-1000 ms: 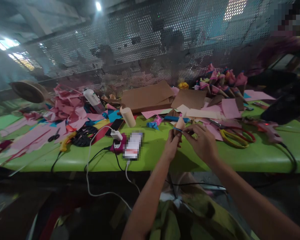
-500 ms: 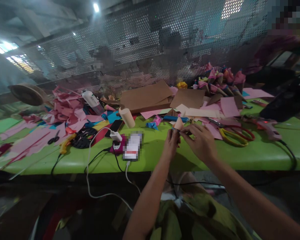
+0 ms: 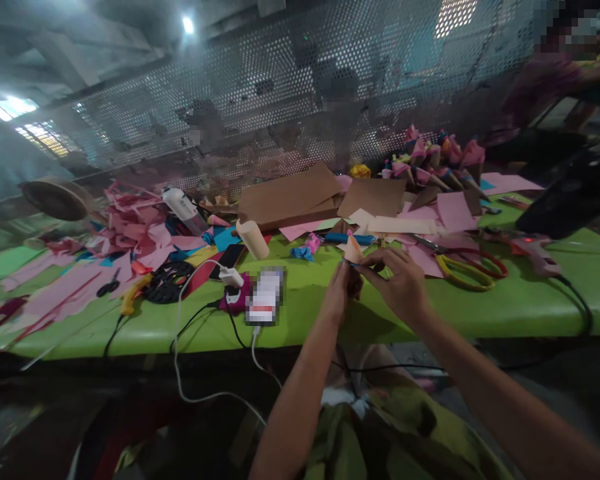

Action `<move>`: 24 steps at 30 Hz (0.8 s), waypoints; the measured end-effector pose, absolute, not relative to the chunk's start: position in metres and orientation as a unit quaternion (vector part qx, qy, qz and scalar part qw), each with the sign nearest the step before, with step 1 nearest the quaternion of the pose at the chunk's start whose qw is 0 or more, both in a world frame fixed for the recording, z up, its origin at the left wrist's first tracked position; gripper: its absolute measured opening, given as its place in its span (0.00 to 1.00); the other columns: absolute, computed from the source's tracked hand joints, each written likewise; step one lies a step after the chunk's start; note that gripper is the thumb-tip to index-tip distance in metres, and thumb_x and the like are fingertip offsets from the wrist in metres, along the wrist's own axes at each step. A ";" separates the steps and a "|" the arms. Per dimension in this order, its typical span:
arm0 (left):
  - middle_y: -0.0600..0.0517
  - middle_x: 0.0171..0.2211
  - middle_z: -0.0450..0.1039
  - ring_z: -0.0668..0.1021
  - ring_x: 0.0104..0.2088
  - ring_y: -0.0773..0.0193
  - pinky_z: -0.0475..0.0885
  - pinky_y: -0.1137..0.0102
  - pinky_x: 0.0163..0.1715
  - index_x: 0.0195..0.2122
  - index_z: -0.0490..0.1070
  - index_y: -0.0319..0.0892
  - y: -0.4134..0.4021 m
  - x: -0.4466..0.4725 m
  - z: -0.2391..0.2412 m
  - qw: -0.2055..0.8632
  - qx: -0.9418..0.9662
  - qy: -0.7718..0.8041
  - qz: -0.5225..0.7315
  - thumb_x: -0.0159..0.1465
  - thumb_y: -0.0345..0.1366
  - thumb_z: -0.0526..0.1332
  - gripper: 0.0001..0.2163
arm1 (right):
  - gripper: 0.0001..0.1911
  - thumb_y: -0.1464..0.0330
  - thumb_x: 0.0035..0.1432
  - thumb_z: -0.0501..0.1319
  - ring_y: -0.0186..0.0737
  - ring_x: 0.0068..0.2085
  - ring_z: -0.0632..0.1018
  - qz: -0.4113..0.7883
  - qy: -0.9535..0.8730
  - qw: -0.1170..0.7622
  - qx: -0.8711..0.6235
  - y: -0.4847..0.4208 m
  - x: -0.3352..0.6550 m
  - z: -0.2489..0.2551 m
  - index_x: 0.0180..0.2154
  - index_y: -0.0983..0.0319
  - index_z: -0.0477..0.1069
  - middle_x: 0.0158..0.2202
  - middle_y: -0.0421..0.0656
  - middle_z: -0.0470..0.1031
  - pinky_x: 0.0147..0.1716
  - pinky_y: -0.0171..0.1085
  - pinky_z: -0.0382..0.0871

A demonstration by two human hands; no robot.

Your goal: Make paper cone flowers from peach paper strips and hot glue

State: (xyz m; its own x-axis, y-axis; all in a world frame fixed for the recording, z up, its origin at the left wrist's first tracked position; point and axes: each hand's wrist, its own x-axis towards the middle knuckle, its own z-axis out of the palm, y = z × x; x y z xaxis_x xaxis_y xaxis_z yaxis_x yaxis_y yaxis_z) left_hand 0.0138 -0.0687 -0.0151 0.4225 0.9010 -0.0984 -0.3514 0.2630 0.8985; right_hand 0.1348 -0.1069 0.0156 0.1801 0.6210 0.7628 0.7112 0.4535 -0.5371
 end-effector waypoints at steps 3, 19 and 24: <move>0.58 0.23 0.62 0.64 0.23 0.68 0.58 0.72 0.24 0.35 0.68 0.44 -0.067 0.014 -0.015 0.747 0.412 0.317 0.414 0.58 0.66 0.61 0.27 | 0.08 0.61 0.62 0.66 0.44 0.32 0.77 -0.002 -0.633 0.580 -0.512 -0.106 0.135 0.016 0.31 0.55 0.75 0.29 0.40 0.79 0.35 0.43 0.69; 0.56 0.22 0.60 0.60 0.22 0.68 0.57 0.74 0.21 0.35 0.71 0.43 -0.073 0.007 0.005 0.790 0.369 0.301 0.386 0.62 0.62 0.60 0.24 | 0.10 0.58 0.54 0.71 0.41 0.33 0.77 0.249 -0.478 0.694 -0.477 -0.107 0.141 -0.001 0.31 0.57 0.77 0.30 0.40 0.78 0.33 0.40 0.71; 0.57 0.24 0.59 0.59 0.22 0.68 0.57 0.74 0.21 0.36 0.69 0.45 -0.074 0.008 0.005 0.791 0.366 0.288 0.396 0.62 0.59 0.62 0.20 | 0.15 0.56 0.50 0.73 0.38 0.29 0.74 0.313 -0.436 0.710 -0.456 -0.102 0.127 0.005 0.30 0.58 0.75 0.28 0.39 0.75 0.29 0.38 0.70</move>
State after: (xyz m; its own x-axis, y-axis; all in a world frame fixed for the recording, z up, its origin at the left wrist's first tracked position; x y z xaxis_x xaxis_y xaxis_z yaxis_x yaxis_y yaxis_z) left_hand 0.0081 -0.0737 0.0053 0.5197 0.8382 -0.1655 -0.4157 0.4173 0.8081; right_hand 0.1266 -0.1019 0.0049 0.4241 0.8422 0.3329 -0.0473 0.3877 -0.9206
